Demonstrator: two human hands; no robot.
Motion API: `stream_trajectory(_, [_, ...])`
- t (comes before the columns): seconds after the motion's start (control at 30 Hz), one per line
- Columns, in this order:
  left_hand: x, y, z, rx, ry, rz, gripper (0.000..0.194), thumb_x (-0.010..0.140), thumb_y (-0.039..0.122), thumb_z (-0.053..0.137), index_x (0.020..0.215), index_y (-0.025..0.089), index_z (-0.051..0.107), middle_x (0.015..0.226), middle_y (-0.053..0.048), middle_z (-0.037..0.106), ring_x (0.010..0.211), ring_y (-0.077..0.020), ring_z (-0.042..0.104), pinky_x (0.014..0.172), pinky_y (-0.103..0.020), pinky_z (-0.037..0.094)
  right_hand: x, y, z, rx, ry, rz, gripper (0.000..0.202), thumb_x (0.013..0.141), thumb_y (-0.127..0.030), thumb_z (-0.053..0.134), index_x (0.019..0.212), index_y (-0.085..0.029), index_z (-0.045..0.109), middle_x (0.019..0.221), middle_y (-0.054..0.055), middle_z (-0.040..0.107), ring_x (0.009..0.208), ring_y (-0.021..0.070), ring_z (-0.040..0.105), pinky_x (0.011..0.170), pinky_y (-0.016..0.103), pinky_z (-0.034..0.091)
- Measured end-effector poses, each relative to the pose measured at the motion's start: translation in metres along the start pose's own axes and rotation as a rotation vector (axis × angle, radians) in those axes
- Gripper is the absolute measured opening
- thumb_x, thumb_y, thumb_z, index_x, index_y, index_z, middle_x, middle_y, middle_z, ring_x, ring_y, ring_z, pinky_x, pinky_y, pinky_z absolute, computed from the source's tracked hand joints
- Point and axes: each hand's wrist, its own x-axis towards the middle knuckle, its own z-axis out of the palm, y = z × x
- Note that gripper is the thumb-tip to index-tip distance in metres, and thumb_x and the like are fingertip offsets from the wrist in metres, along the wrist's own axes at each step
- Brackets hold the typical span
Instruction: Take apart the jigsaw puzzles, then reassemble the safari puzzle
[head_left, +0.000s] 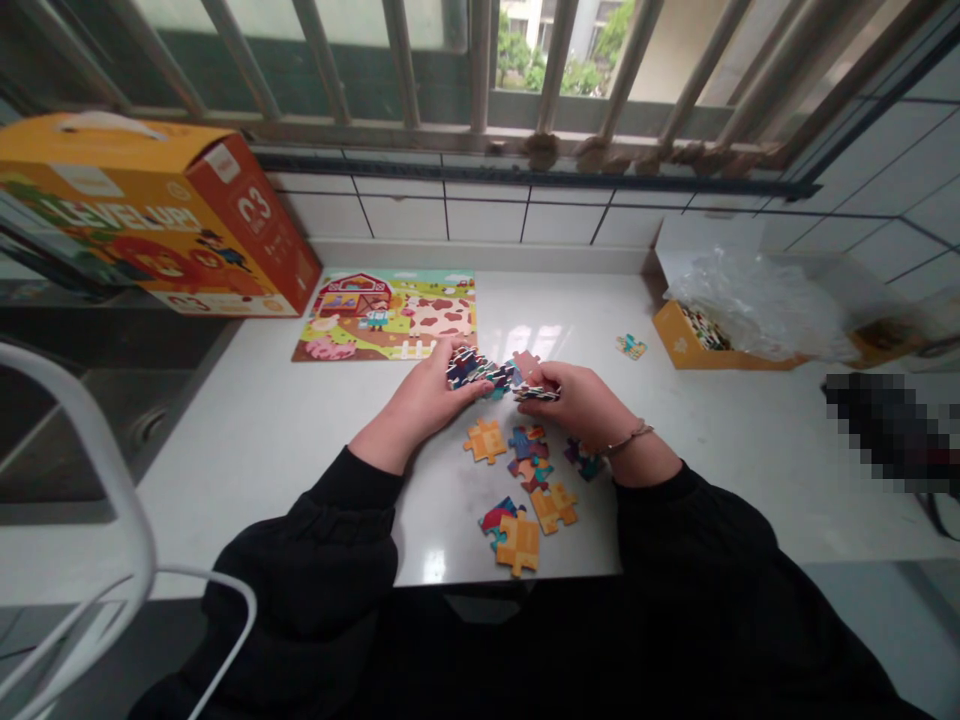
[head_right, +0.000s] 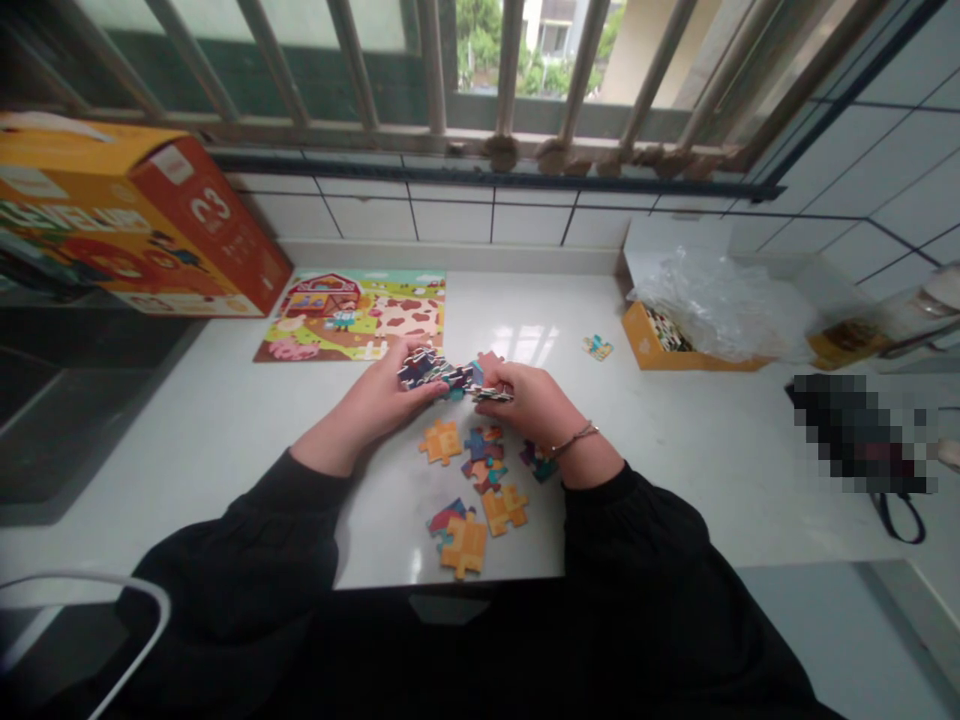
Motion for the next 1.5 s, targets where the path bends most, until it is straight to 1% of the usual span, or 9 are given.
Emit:
stream_trajectory(0.1, [0.001, 0.004, 0.004, -0.017, -0.055, 0.005, 0.056, 0.094, 0.048, 0.084, 0.137, 0.024, 0.057, 0.127, -0.012, 0.073, 0.115, -0.0327, 0.071, 0.101, -0.049, 0.055, 0.001, -0.006, 0.007, 0.037, -0.029, -0.057, 0.03, 0.081, -0.026, 0.091, 0.084, -0.025, 0.06, 0.078, -0.004, 0.065, 0.073, 0.0169, 0.055, 0.07, 0.03, 0.04])
stream_trajectory(0.23, [0.001, 0.011, 0.013, -0.042, -0.123, 0.031, 0.075, 0.079, 0.043, 0.098, 0.138, 0.026, 0.055, 0.132, -0.012, 0.072, 0.12, -0.0353, 0.071, 0.102, -0.05, 0.056, 0.005, -0.014, 0.022, 0.113, 0.082, -0.046, 0.045, 0.079, -0.036, 0.095, 0.102, -0.026, 0.057, 0.083, -0.005, 0.062, 0.07, 0.016, 0.05, 0.066, 0.029, 0.04])
stream_trajectory(0.47, [-0.002, 0.017, 0.015, -0.021, -0.078, 0.071, 0.059, 0.087, 0.039, 0.09, 0.136, 0.027, 0.059, 0.132, -0.01, 0.074, 0.119, -0.032, 0.073, 0.103, -0.049, 0.057, 0.008, 0.012, 0.011, -0.018, 0.147, -0.182, 0.065, 0.077, -0.036, 0.097, 0.131, -0.022, 0.064, 0.123, 0.012, 0.068, 0.106, 0.0287, 0.065, 0.092, 0.042, 0.055])
stream_trajectory(0.63, [-0.001, 0.016, 0.01, 0.021, -0.008, 0.006, 0.055, 0.084, 0.04, 0.092, 0.128, 0.026, 0.061, 0.122, -0.007, 0.076, 0.109, -0.0304, 0.074, 0.097, -0.048, 0.057, 0.015, 0.03, 0.005, -0.206, 0.307, 0.02, 0.038, 0.106, -0.047, 0.066, 0.126, -0.016, 0.074, 0.123, 0.02, 0.068, 0.12, 0.0366, 0.065, 0.112, 0.057, 0.052])
stream_trajectory(0.77, [0.0, 0.016, 0.011, 0.026, -0.019, -0.001, 0.055, 0.083, 0.041, 0.092, 0.127, 0.027, 0.061, 0.121, -0.007, 0.076, 0.107, -0.0303, 0.074, 0.095, -0.047, 0.057, 0.022, 0.027, 0.015, -0.246, 0.323, 0.059, 0.037, 0.11, -0.046, 0.057, 0.119, -0.016, 0.077, 0.121, 0.021, 0.068, 0.12, 0.0368, 0.066, 0.112, 0.057, 0.052])
stream_trajectory(1.0, [0.0, 0.02, 0.012, 0.023, -0.048, -0.002, 0.057, 0.083, 0.039, 0.092, 0.129, 0.027, 0.06, 0.12, -0.007, 0.077, 0.107, -0.0305, 0.075, 0.094, -0.046, 0.057, 0.024, 0.019, 0.015, -0.078, 0.329, 0.071, 0.026, 0.103, -0.048, 0.069, 0.097, -0.022, 0.071, 0.109, 0.015, 0.076, 0.111, 0.0323, 0.07, 0.103, 0.05, 0.055])
stream_trajectory(1.17, [0.0, 0.019, 0.012, 0.031, -0.066, -0.008, 0.058, 0.084, 0.039, 0.091, 0.132, 0.027, 0.06, 0.124, -0.007, 0.077, 0.111, -0.0301, 0.075, 0.096, -0.045, 0.057, 0.022, 0.019, 0.014, 0.01, 0.373, 0.132, 0.034, 0.092, -0.043, 0.079, 0.114, -0.021, 0.065, 0.11, 0.012, 0.075, 0.098, 0.0283, 0.07, 0.092, 0.046, 0.057])
stream_trajectory(1.37, [-0.001, 0.02, 0.012, 0.034, -0.087, 0.006, 0.061, 0.084, 0.039, 0.092, 0.134, 0.026, 0.06, 0.127, -0.008, 0.077, 0.113, -0.0306, 0.075, 0.098, -0.045, 0.057, 0.024, 0.023, 0.016, 0.518, 0.382, 0.237, 0.047, 0.083, -0.035, 0.083, 0.122, -0.024, 0.06, 0.1, 0.003, 0.068, 0.081, 0.0205, 0.07, 0.074, 0.037, 0.058])
stream_trajectory(1.5, [-0.001, 0.02, 0.011, 0.018, -0.099, 0.018, 0.06, 0.084, 0.038, 0.092, 0.134, 0.026, 0.06, 0.127, -0.008, 0.077, 0.113, -0.0301, 0.075, 0.098, -0.045, 0.057, 0.022, 0.019, 0.011, 0.702, 0.318, 0.297, 0.046, 0.081, -0.034, 0.087, 0.121, -0.023, 0.066, 0.098, 0.003, 0.073, 0.074, 0.017, 0.07, 0.07, 0.034, 0.059])
